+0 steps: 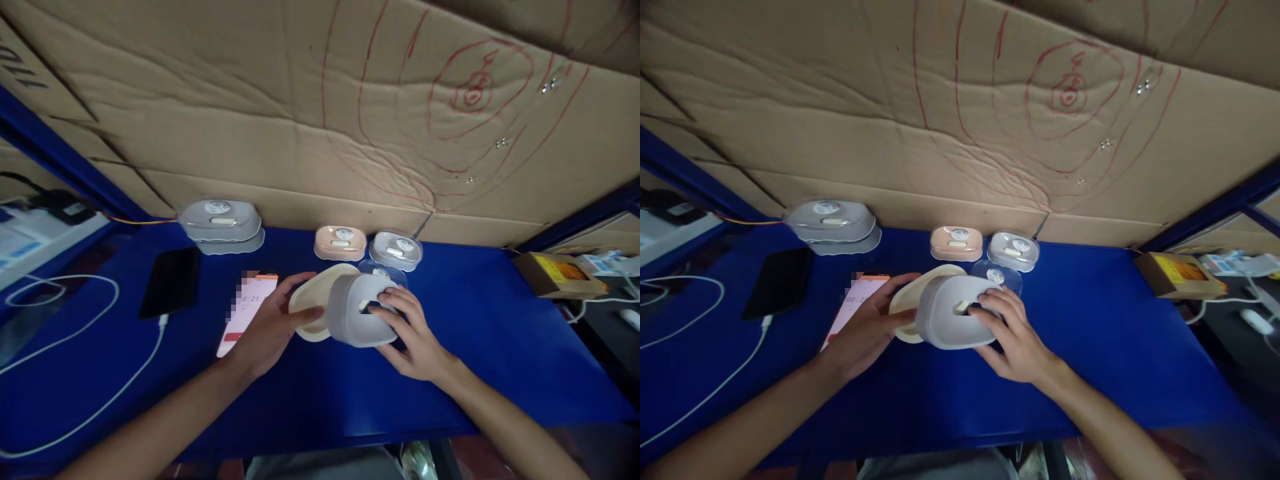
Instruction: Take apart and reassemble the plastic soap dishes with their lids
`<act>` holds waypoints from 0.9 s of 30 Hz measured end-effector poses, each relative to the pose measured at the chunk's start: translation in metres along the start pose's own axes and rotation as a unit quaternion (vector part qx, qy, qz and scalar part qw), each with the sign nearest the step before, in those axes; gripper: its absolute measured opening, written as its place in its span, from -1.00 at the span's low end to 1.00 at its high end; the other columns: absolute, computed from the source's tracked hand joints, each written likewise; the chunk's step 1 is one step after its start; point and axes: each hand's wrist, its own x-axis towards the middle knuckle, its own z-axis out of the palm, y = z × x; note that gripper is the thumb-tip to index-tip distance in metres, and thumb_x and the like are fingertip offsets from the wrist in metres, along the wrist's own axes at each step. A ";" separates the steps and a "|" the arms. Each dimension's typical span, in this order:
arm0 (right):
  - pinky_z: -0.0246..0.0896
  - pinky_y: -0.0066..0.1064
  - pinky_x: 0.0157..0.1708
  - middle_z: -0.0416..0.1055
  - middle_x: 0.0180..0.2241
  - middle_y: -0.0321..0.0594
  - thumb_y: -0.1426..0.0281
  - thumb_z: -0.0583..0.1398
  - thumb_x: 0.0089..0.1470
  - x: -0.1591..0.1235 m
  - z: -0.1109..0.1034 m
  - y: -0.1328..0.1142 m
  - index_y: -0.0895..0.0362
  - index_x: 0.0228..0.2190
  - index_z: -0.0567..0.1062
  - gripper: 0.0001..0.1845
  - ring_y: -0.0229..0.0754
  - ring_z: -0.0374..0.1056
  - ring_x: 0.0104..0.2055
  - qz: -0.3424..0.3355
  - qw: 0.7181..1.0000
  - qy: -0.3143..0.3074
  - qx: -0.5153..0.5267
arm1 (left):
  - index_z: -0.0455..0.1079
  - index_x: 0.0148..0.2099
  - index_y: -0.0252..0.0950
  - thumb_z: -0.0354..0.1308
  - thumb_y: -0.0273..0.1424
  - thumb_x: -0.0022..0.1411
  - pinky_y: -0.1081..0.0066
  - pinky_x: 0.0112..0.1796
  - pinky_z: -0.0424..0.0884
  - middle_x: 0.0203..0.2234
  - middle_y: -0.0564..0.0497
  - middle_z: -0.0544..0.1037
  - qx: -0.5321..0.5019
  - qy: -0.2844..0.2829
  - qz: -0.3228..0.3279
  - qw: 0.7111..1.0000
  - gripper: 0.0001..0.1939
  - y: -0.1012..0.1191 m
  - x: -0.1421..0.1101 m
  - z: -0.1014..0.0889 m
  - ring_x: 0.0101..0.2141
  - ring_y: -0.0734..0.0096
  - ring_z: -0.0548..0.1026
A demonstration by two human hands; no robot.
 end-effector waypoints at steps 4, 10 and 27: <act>0.04 0.25 0.45 0.34 0.26 0.12 0.36 0.24 0.32 0.000 -0.001 0.004 0.15 0.39 0.24 -0.32 0.19 0.19 0.42 -0.031 0.998 -0.018 -0.059 | 0.54 0.21 -0.16 0.58 -0.41 0.05 0.37 -0.09 0.53 0.03 -0.04 0.67 -0.074 -0.034 -0.062 0.995 -0.34 -0.007 0.003 0.001 -0.06 0.23 0.59; -0.07 0.26 0.48 0.29 0.37 0.04 0.47 0.14 0.35 0.002 0.007 0.002 0.07 0.40 0.27 -0.37 0.13 0.03 0.52 -0.069 0.982 -0.158 -0.074 | 0.53 0.26 -0.16 0.36 -0.08 0.34 0.32 -0.02 0.50 0.17 -0.10 0.60 -0.123 -0.098 -0.114 0.981 -0.47 -0.012 -0.003 0.005 0.09 0.14 0.54; 0.01 0.33 0.42 0.03 0.51 0.11 0.04 0.21 0.37 -0.001 0.010 0.022 -0.01 0.52 -0.10 -0.06 0.25 -0.06 0.56 0.021 0.988 -0.135 -0.069 | 0.62 0.08 -0.29 0.47 -0.23 0.22 0.39 -0.20 0.54 -0.05 -0.11 0.70 -0.102 -0.018 -0.084 0.991 -0.58 -0.006 0.001 0.006 -0.11 0.18 0.62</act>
